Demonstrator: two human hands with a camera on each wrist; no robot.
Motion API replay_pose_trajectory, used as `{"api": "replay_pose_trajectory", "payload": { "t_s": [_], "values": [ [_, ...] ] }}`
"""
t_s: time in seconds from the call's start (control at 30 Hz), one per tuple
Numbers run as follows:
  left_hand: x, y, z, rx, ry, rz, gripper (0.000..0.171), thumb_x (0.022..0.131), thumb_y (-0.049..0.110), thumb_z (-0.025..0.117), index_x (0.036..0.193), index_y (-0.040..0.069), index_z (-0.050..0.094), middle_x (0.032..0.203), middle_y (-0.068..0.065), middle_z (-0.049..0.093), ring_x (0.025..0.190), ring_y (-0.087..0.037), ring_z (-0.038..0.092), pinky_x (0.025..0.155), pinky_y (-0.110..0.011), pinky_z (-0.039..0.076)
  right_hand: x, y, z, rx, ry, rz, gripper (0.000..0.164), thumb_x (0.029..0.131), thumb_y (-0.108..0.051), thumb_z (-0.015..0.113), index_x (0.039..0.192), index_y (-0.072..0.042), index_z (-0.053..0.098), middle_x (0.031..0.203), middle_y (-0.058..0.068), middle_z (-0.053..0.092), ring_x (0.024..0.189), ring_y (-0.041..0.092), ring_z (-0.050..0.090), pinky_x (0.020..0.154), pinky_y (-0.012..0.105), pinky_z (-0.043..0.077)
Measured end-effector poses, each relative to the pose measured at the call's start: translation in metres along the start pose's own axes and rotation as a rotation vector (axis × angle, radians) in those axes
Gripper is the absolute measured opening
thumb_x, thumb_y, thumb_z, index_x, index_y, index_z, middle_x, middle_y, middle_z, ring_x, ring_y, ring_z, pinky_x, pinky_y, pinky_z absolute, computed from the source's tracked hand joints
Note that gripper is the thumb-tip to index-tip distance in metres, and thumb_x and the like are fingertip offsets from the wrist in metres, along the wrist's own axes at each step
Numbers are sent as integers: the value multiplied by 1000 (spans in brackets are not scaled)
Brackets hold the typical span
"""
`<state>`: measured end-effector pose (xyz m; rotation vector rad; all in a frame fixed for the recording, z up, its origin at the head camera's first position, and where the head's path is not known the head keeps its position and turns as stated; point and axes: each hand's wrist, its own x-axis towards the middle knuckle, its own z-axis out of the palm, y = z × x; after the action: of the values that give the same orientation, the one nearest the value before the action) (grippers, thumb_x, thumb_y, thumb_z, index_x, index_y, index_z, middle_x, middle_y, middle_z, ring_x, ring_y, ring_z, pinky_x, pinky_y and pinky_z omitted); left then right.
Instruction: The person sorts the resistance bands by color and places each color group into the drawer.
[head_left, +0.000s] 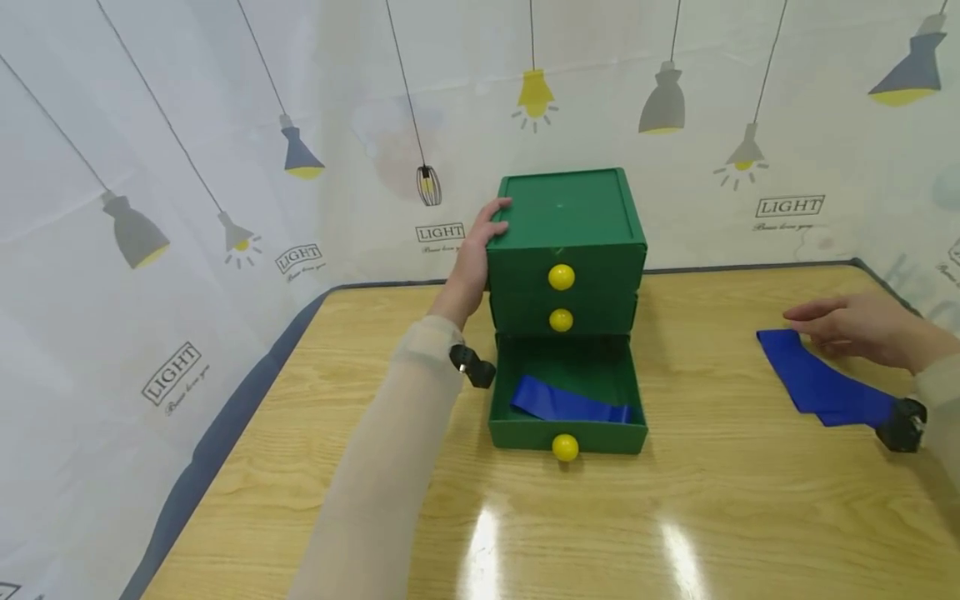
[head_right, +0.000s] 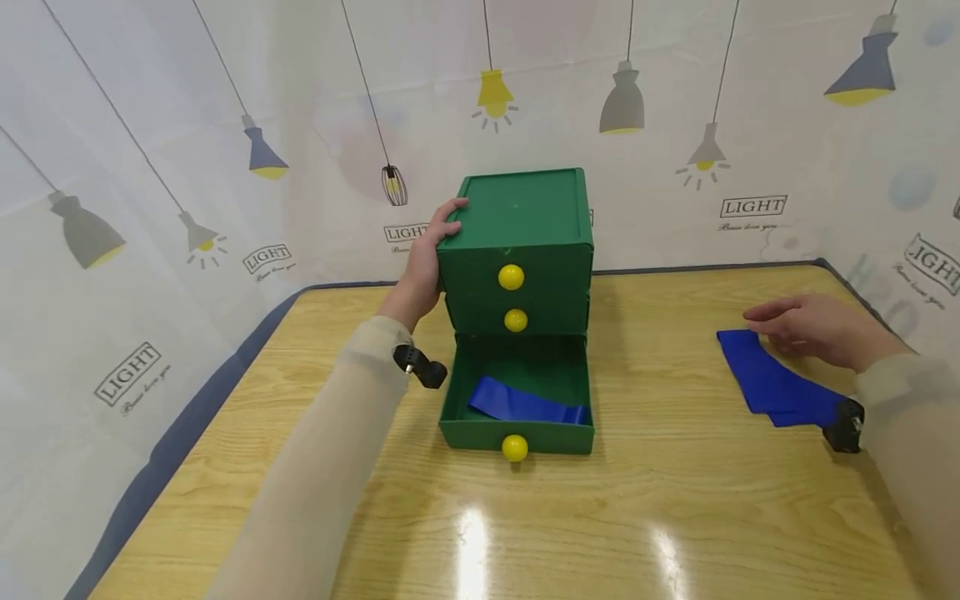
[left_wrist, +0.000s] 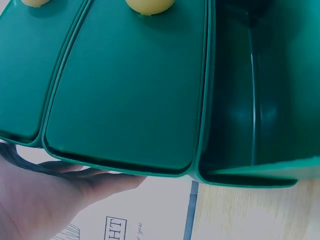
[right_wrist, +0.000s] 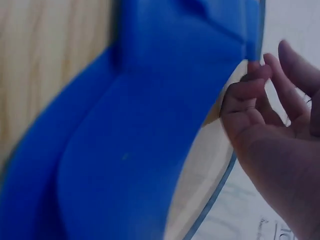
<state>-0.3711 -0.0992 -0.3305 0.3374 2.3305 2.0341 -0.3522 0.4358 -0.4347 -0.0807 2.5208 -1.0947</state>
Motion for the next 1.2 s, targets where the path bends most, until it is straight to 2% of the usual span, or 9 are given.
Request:
{"api": "replay_pose_trajectory", "payload": {
  "t_s": [0.07,0.17,0.23,0.37,0.47,0.6,0.77,0.97,1.2],
  "values": [
    [0,-1,1,1,-3,5,55,106,39,35,161,38,40,179,4,18,162,-32,23,129,-64,25,-1,7,0,-35,-24,2,68,113,-29,54,158,16,32,139,38,57,92,-9,58,88,36,62],
    [1,-4,3,2,-8,14,56,106,38,35,161,36,40,179,3,18,161,-33,24,129,-64,25,-2,15,1,-44,-52,-5,70,111,-28,57,158,17,31,163,43,31,95,-22,53,98,38,62],
    [1,-4,3,4,-6,19,56,106,38,35,161,36,40,179,4,19,161,-33,25,129,-64,26,-2,17,1,-40,-64,-2,73,110,-28,60,159,17,30,165,43,27,95,-24,53,100,38,62],
    [3,-3,3,6,1,23,55,106,38,35,161,36,41,179,4,20,161,-33,26,129,-64,26,-1,12,2,-99,-76,-1,77,108,-35,63,158,16,32,162,44,31,118,15,71,103,43,60],
    [4,-1,2,11,3,27,55,107,38,34,161,36,41,179,4,20,161,-33,25,129,-64,26,1,6,4,-132,-79,8,79,107,-40,63,157,15,36,158,44,37,136,48,58,105,48,59],
    [5,3,2,17,8,35,55,107,39,34,161,36,41,179,4,20,161,-33,25,129,-65,26,4,3,3,-125,-56,18,68,107,-33,65,151,15,44,143,39,56,120,33,70,101,46,61],
    [6,3,4,17,13,35,55,107,38,34,161,35,41,179,5,20,163,-31,24,130,-63,24,5,5,-1,-113,-45,25,55,107,-24,64,142,16,50,119,9,71,97,3,67,92,38,63],
    [8,1,8,15,47,41,55,107,34,34,161,32,43,178,4,23,164,-29,24,131,-62,22,0,-4,-4,-49,-87,4,42,108,-30,63,134,3,58,100,-3,63,85,11,61,77,35,57],
    [10,5,10,23,65,49,54,106,35,36,159,33,46,177,4,26,163,-29,26,132,-60,23,-9,-37,-15,174,-204,-186,13,114,-14,50,119,-9,61,84,-6,56,72,22,51,65,47,35]
  ]
}}
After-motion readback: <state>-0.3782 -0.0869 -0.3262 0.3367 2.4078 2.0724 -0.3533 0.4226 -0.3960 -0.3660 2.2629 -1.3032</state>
